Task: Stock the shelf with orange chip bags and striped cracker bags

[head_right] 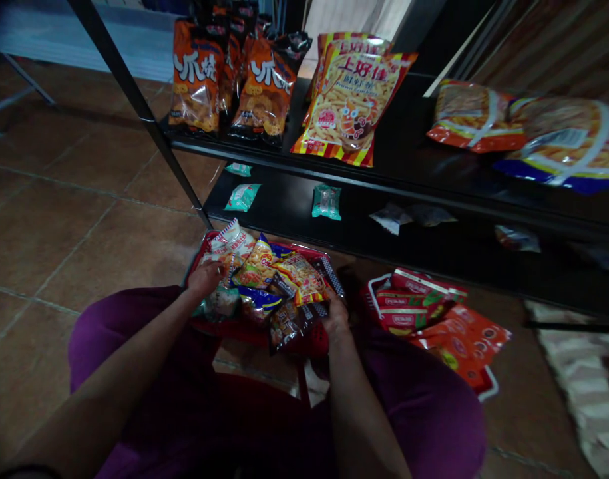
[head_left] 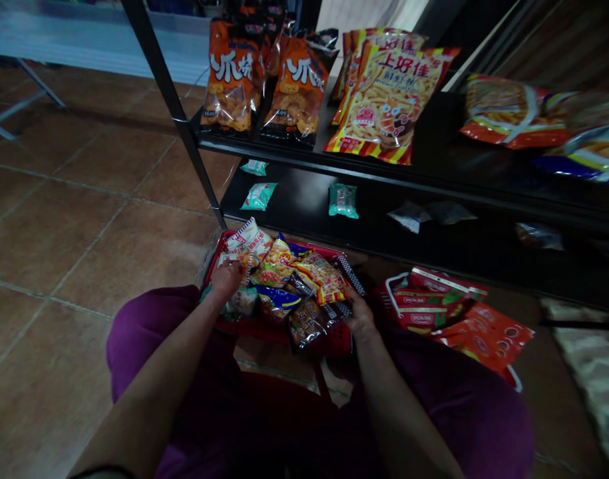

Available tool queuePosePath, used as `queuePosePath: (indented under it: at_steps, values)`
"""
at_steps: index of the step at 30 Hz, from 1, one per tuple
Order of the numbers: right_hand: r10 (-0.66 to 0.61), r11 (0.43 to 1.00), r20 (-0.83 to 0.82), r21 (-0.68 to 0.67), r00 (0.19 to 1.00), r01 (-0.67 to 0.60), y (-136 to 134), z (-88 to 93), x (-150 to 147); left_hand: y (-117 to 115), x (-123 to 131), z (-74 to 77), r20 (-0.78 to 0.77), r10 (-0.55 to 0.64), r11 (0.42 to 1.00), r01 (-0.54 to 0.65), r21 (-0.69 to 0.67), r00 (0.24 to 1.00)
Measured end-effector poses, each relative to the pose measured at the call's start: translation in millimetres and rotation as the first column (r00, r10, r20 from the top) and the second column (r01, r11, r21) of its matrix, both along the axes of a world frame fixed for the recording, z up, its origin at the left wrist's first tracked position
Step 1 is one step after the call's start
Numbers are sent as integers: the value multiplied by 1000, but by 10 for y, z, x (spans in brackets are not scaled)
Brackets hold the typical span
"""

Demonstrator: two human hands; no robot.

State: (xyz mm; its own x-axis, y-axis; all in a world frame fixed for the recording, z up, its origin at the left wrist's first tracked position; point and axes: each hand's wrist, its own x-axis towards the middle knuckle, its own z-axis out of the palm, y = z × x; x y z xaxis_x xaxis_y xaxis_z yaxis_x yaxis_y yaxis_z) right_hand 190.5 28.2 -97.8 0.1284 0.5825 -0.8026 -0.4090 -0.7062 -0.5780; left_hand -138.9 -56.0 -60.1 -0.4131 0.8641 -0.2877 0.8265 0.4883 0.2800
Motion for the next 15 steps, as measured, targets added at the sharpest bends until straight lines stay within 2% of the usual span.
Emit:
queuePosePath:
  at_steps: [4, 6, 9, 11, 15]
  values:
    - [-22, 1000, 17, 5, 1000, 22, 0, -93, 42, -8, 73, 21, -61, -19, 997, 24, 71, 998]
    - [-48, 999, 24, 21, 999, 47, -10, -121, 51, 79, 174, 41, -76, -73, 985, 84, 149, 994]
    - [-55, 998, 19, 33, 998, 54, -35, -138, 60, 282, 374, 2, -10, -181, 950, 177, 255, 984]
    - [-47, 998, 17, 48, 999, 47, -60, -143, 74, 396, 524, -97, 51, -181, 961, 166, 220, 982]
    - [-44, 996, 17, 79, 999, 42, -109, -149, 115, 485, 758, -345, 84, -107, 994, 105, 38, 991]
